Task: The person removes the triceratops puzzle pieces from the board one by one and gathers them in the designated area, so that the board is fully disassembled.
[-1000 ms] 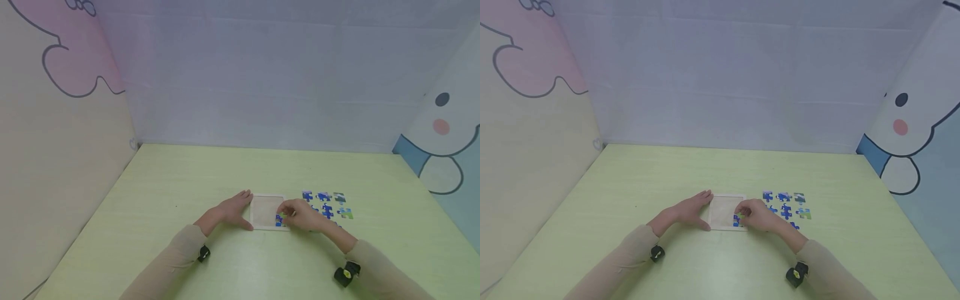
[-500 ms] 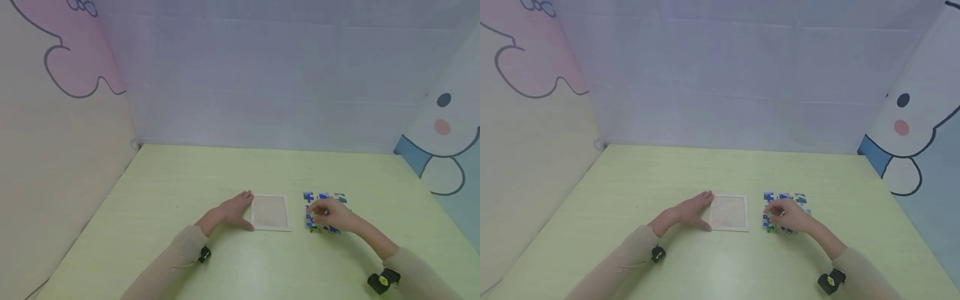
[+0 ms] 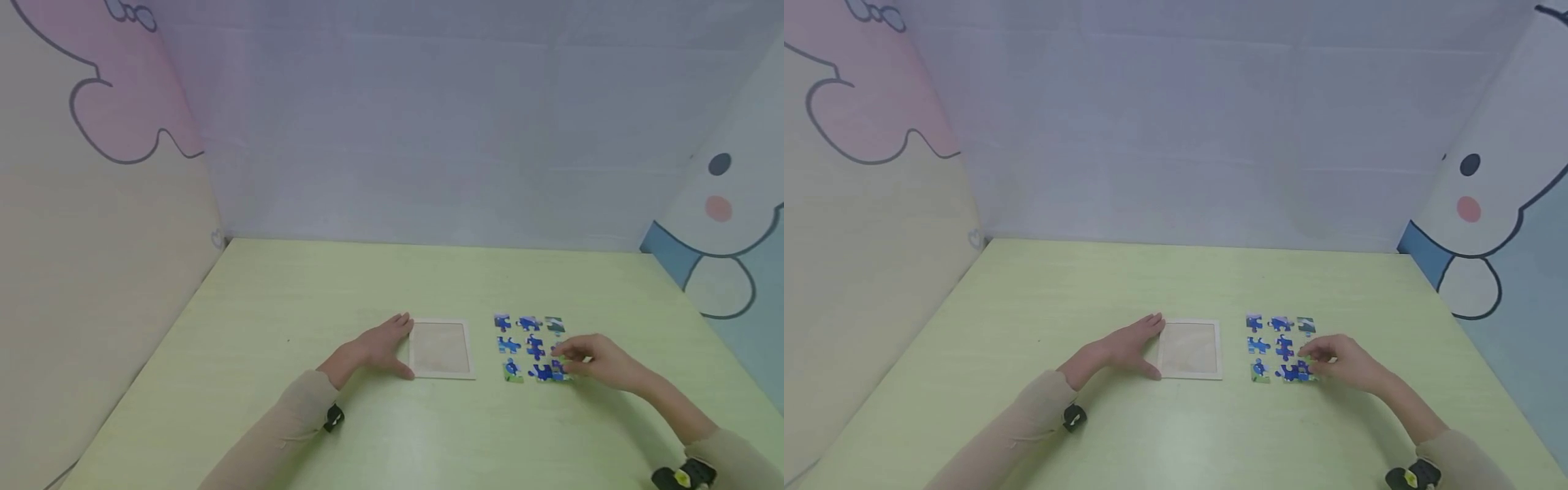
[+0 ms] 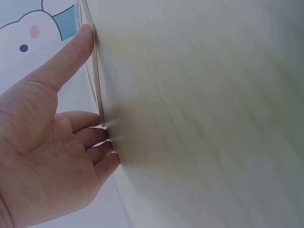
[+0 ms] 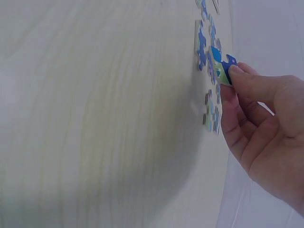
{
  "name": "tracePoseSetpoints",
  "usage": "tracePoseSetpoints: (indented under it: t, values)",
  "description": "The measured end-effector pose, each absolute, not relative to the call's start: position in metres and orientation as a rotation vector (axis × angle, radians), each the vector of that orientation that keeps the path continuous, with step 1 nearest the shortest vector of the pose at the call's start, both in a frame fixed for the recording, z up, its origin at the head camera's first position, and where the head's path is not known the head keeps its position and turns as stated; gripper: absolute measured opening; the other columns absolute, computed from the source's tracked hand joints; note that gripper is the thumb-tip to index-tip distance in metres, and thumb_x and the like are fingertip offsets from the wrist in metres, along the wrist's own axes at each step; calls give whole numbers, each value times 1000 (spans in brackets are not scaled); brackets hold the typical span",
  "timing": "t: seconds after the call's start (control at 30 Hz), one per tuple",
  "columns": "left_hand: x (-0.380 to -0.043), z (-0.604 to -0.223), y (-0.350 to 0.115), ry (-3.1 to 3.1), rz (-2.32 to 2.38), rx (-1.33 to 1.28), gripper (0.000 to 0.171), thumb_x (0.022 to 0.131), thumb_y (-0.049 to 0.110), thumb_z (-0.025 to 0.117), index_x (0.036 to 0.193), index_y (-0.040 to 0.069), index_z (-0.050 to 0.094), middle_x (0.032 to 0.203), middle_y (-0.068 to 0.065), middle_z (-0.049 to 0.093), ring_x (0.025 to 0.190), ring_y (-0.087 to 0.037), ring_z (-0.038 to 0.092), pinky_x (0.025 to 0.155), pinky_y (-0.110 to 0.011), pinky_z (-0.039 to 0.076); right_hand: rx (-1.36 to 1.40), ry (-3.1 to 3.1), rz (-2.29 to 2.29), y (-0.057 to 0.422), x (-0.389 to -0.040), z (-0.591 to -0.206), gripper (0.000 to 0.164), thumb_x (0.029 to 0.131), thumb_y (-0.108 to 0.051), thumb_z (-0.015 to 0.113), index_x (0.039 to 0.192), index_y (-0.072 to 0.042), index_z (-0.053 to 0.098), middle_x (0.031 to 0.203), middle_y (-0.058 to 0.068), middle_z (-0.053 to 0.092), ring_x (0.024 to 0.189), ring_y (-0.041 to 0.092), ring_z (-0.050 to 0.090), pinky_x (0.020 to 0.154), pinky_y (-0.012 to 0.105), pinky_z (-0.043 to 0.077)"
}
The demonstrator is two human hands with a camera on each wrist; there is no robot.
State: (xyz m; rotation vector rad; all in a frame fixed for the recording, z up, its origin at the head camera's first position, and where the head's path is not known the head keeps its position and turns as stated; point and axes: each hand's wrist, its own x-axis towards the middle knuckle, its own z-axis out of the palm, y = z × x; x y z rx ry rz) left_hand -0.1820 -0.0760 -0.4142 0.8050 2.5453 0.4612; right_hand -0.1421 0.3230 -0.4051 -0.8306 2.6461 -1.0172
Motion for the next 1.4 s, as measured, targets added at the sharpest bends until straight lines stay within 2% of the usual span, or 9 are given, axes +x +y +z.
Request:
tracePoseSetpoints:
  t: [0.27, 0.53, 0.83, 1.07, 1.27, 1.4]
  values:
    - [-183, -414, -76, 2551, 438, 797, 98, 74, 44, 71, 144, 1, 18, 151, -12, 10, 139, -25, 7, 112, -37, 17, -755, 2541, -1069, 340, -140, -410, 21, 83, 1, 60, 101, 13, 61, 78, 2, 62, 58, 2, 48, 45, 22, 44]
    - [-184, -415, -76, 2551, 452, 784, 98, 74, 44, 72, 144, 2, 18, 151, -11, 10, 139, -25, 6, 112, -37, 16, -633, 2603, -981, 342, -140, -417, 23, 82, -4, 63, 102, 7, 64, 88, 5, 63, 69, 0, 50, 57, 19, 45]
    - [-184, -416, -76, 2547, 444, 790, 98, 74, 44, 71, 144, 2, 18, 151, -12, 10, 139, -25, 6, 112, -37, 17, -724, 2607, -999, 345, -141, -419, 21, 81, 1, 62, 100, 9, 64, 85, -4, 63, 67, -1, 49, 54, 20, 45]
    - [-183, -414, -76, 2545, 459, 780, 98, 73, 44, 72, 144, 1, 19, 151, -12, 10, 139, -25, 6, 112, -37, 16, -829, 2621, -1030, 345, -142, -418, 22, 80, -3, 65, 98, 10, 63, 87, 5, 66, 69, 0, 53, 54, 20, 47]
    - [-182, -412, -76, 2538, 460, 783, 97, 74, 42, 72, 144, 1, 19, 151, -12, 10, 139, -25, 6, 112, -37, 16, -782, 2597, -1042, 345, -143, -419, 24, 80, -1, 64, 101, 12, 62, 81, -2, 61, 66, 1, 53, 51, 21, 47]
    - [-183, -413, -77, 2533, 467, 791, 97, 74, 41, 72, 143, 0, 18, 151, -13, 10, 139, -26, 6, 112, -37, 15, -696, 2586, -1023, 344, -143, -417, 26, 83, -4, 63, 104, 11, 62, 84, 2, 61, 67, 2, 53, 52, 22, 49]
